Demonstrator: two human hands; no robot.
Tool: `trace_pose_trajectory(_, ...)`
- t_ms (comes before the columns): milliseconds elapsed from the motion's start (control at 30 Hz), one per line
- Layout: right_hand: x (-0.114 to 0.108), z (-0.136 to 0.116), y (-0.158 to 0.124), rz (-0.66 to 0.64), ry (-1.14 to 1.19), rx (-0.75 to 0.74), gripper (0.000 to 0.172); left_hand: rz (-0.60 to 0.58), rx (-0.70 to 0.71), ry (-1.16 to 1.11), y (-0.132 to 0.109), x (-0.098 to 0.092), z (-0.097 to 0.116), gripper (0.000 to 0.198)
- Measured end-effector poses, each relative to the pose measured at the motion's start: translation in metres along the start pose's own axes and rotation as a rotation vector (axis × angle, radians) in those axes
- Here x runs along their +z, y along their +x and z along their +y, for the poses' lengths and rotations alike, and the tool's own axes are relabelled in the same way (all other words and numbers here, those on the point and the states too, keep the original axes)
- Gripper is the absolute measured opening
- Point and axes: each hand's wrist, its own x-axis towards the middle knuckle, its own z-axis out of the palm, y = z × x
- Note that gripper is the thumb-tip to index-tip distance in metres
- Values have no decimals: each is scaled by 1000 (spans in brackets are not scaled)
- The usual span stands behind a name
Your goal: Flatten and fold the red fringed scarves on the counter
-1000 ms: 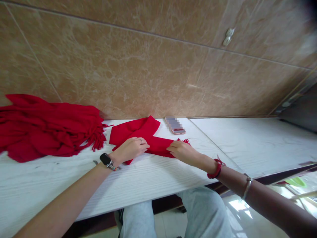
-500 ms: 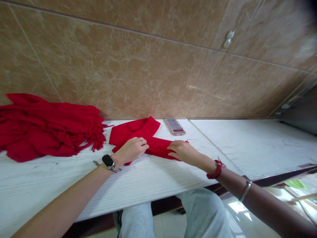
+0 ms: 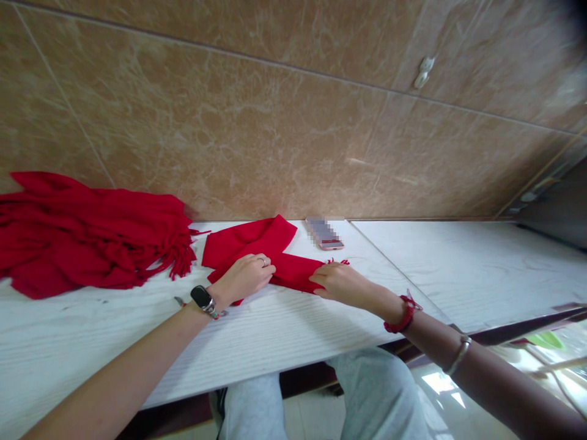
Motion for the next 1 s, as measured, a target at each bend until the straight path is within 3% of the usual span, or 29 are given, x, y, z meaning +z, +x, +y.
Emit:
trace_pose_trajectory(567,3,-13,16,27,-56,135,27,17,-53,23,2,-2,5,9)
trace_pose_trajectory(767,6,-10,15,-34,-86,112,17,24,-71,12,1,-1,5,9)
trace_pose_trajectory(867,5,-11,13,10,-54,130,16,29,-49,3,1,-2,5,8)
trace_pose_trajectory(1000,4,-12,9,176,-55,129,21,37,2,43,2,-4,6,8)
